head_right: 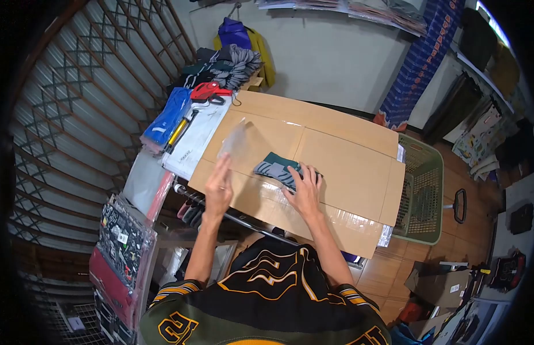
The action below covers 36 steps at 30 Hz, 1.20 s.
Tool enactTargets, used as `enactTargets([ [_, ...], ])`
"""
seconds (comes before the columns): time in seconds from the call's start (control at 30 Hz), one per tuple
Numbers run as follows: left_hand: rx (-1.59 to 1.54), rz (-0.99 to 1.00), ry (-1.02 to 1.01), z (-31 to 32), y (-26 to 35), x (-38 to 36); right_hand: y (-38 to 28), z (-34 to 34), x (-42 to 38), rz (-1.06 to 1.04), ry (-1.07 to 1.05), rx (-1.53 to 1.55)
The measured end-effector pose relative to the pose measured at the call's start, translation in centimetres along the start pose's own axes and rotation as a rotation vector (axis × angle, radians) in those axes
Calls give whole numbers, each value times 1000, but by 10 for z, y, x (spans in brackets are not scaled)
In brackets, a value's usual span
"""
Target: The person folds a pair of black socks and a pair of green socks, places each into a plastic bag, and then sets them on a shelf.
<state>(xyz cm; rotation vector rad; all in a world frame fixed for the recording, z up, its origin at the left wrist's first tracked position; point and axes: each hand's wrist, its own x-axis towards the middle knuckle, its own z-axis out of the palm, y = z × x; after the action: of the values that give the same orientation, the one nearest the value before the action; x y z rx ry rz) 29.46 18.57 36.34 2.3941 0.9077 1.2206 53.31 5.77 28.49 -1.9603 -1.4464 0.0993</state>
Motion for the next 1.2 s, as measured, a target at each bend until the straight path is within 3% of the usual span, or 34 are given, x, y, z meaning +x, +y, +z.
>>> enactTargets([
  [0.23, -207, 27, -374, 47, -31, -33, 8, 15, 13, 16, -1, -73],
  [0.33, -202, -8, -412, 60, -58, -42, 8, 13, 7, 88, 119, -141],
  [0.47, -202, -38, -453, 74, -75, -38, 10, -3, -5, 336, 145, -268],
  [0.67, -175, 45, -575, 94, -72, -14, 17, -14, -3, 343, 186, -193],
  [0.8, -196, 73, -553, 113, -82, -6, 21, -9, 4, 471, 153, -153],
  [0.97, -233, 46, -503, 120, -83, -1, 30, 6, -5, 361, 458, 11],
  [1.03, -250, 28, -500, 119, -85, -2, 26, 5, -9, 299, 472, 90],
  [1.2, -279, 26, -527, 117, -85, 1, 1, 4, -29, 126, 200, 206],
])
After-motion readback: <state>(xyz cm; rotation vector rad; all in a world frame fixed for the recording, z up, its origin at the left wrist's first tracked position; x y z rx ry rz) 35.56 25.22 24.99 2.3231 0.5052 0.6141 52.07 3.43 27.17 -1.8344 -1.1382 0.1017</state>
